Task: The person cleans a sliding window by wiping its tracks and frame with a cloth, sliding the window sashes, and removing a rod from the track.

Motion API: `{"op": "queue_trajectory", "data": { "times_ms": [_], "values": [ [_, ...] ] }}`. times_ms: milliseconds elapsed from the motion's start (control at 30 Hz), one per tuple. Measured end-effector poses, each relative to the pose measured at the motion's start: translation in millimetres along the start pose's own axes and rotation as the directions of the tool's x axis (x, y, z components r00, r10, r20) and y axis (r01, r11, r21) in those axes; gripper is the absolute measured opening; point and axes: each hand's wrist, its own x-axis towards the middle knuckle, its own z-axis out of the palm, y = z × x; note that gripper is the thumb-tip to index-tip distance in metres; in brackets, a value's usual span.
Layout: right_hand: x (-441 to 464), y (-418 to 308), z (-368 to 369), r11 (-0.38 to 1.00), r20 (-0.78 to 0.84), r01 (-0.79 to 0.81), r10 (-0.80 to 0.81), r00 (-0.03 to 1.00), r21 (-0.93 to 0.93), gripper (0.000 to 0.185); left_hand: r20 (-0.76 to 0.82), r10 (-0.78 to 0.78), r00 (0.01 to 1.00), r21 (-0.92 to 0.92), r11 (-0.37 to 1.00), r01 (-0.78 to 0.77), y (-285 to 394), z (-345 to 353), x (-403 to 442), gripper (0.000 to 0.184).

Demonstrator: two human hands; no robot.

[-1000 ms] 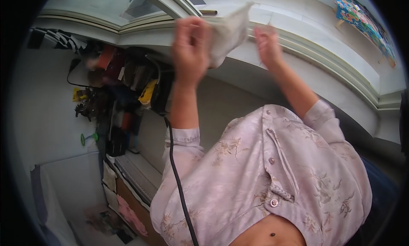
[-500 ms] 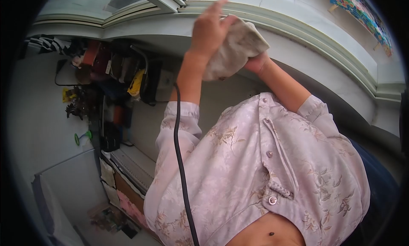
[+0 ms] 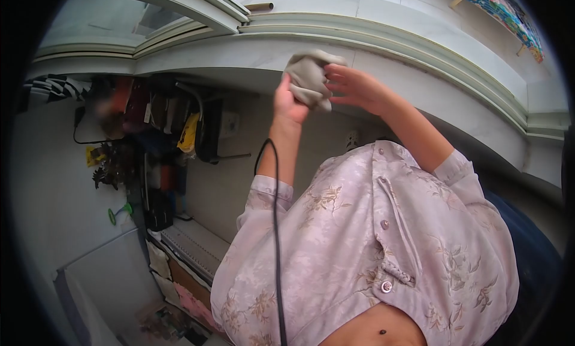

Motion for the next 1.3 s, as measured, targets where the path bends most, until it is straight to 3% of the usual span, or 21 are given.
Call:
{"op": "queue_trajectory", "data": {
  "times_ms": [133, 167, 233, 300, 333, 367, 400, 500, 533, 567, 633, 700, 733, 767, 833, 900, 933, 1100, 1167, 1233, 1300],
  "values": [
    [-30.3, -7.4, -40.6, 0.923, -0.020, 0.250, -0.268, 0.963, -0.293, 0.035, -0.063, 0.358, 0.932, 0.168, 0.924, -0.343, 55.8, 23.1, -13.9, 0.042],
    [-40.0, -7.5, -53.4, 0.855, -0.079, 0.340, -0.400, 0.913, -0.392, 0.035, -0.020, 0.562, 0.827, 0.315, 0.789, -0.528, 66.2, 13.0, 3.8, 0.043],
    [-58.1, -5.5, -90.6, 0.668, -0.170, 0.455, -0.653, 0.738, -0.588, 0.029, 0.177, 0.690, 0.702, 0.570, 0.510, -0.644, 82.4, 8.6, 34.6, 0.039],
    [-80.6, 0.8, -130.1, 0.433, -0.193, 0.506, -0.868, 0.457, -0.746, 0.022, 0.441, 0.588, 0.679, 0.834, 0.013, -0.552, 93.4, -6.9, 79.7, 0.033],
    [-97.9, 0.7, -147.7, 0.296, -0.168, 0.337, -0.917, 0.362, -0.894, 0.021, 0.443, 0.580, 0.684, 0.832, 0.019, -0.554, 87.7, -10.4, 99.5, 0.033],
    [-116.6, 0.7, -163.7, 0.157, -0.116, 0.132, -0.954, 0.276, -0.979, 0.020, 0.662, 0.549, 0.510, 0.742, -0.385, -0.549, 78.3, -12.4, 116.4, 0.030],
    [-132.5, 1.9, -178.3, 0.160, -0.143, 0.066, -0.967, 0.209, -0.985, 0.019, 0.846, 0.408, 0.343, 0.529, -0.724, -0.442, 69.2, -11.7, 125.3, 0.026],
    [-170.5, 9.4, -221.8, 0.181, -0.184, -0.049, -0.982, 0.051, -0.982, 0.018, 0.838, 0.379, 0.391, 0.521, -0.769, -0.370, 43.7, 12.3, 113.9, 0.023],
    [-178.5, 11.7, -232.5, 0.197, -0.195, -0.090, -0.980, -0.032, -0.976, 0.019, 0.872, 0.363, 0.328, 0.476, -0.785, -0.395, 40.2, 16.2, 111.3, 0.021],
    [-180.5, 13.6, -241.5, 0.196, -0.196, -0.085, -0.981, -0.020, -0.977, 0.019, 0.867, 0.367, 0.337, 0.483, -0.786, -0.386, 34.1, 19.8, 107.3, 0.021],
    [-172.4, 17.1, -254.1, 0.229, -0.203, -0.167, -0.966, -0.158, -0.959, 0.019, 0.840, 0.293, 0.457, 0.501, -0.742, -0.445, 14.0, 36.4, 94.9, 0.022],
    [-167.2, 11.0, -239.9, 0.210, -0.173, -0.286, -0.973, -0.149, -0.935, 0.020, 0.876, 0.288, 0.386, 0.477, -0.634, -0.609, -27.5, 58.1, 88.2, 0.020],
    [-168.8, 10.7, -236.0, 0.211, -0.176, -0.365, -0.976, -0.127, -0.907, 0.020, 0.864, 0.163, 0.476, 0.461, -0.637, -0.618, -44.6, 74.7, 75.9, 0.021],
    [-170.0, 11.2, -233.1, 0.205, -0.179, -0.445, -0.979, -0.100, -0.872, 0.021, 0.889, 0.166, 0.427, 0.435, -0.601, -0.671, -67.6, 84.3, 72.1, 0.022],
    [-175.3, 14.8, -241.5, 0.175, -0.166, -0.448, -0.984, -0.061, -0.877, 0.021, 0.898, 0.152, 0.413, 0.416, -0.599, -0.684, -78.2, 91.3, 61.9, 0.025],
    [-175.8, 16.9, -248.8, 0.240, -0.225, -0.245, -0.970, -0.088, -0.939, 0.021, 0.967, 0.051, 0.250, 0.238, -0.531, -0.813, -68.2, 79.4, 77.0, 0.031],
    [-177.9, 16.0, -247.5, 0.242, -0.232, -0.272, -0.970, -0.071, -0.931, 0.022, 0.945, 0.015, 0.327, 0.288, -0.515, -0.808, -57.9, 77.6, 73.8, 0.034],
    [-180.1, 20.4, -250.6, 0.317, -0.307, -0.204, -0.948, -0.078, -0.926, 0.023, 0.903, 0.156, 0.400, 0.357, -0.789, -0.500, 61.5, 3.3, 107.0, 0.028],
    [-184.9, 22.0, -246.5, 0.315, -0.304, -0.137, -0.948, -0.098, -0.939, 0.022, 0.790, 0.199, 0.580, 0.400, -0.885, -0.240, 110.6, -11.7, 100.3, 0.031],
    [-185.7, 23.9, -240.5, 0.336, -0.322, -0.156, -0.941, -0.108, -0.929, 0.021, 0.834, 0.251, 0.491, 0.342, -0.934, -0.104, 128.8, -25.8, 102.9, 0.028],
    [-178.6, 22.6, -237.4, 0.352, -0.333, -0.170, -0.934, -0.132, -0.920, 0.021, 0.832, 0.269, 0.485, 0.386, -0.909, -0.159, 121.6, -29.3, 111.8, 0.027]
  ]
}}
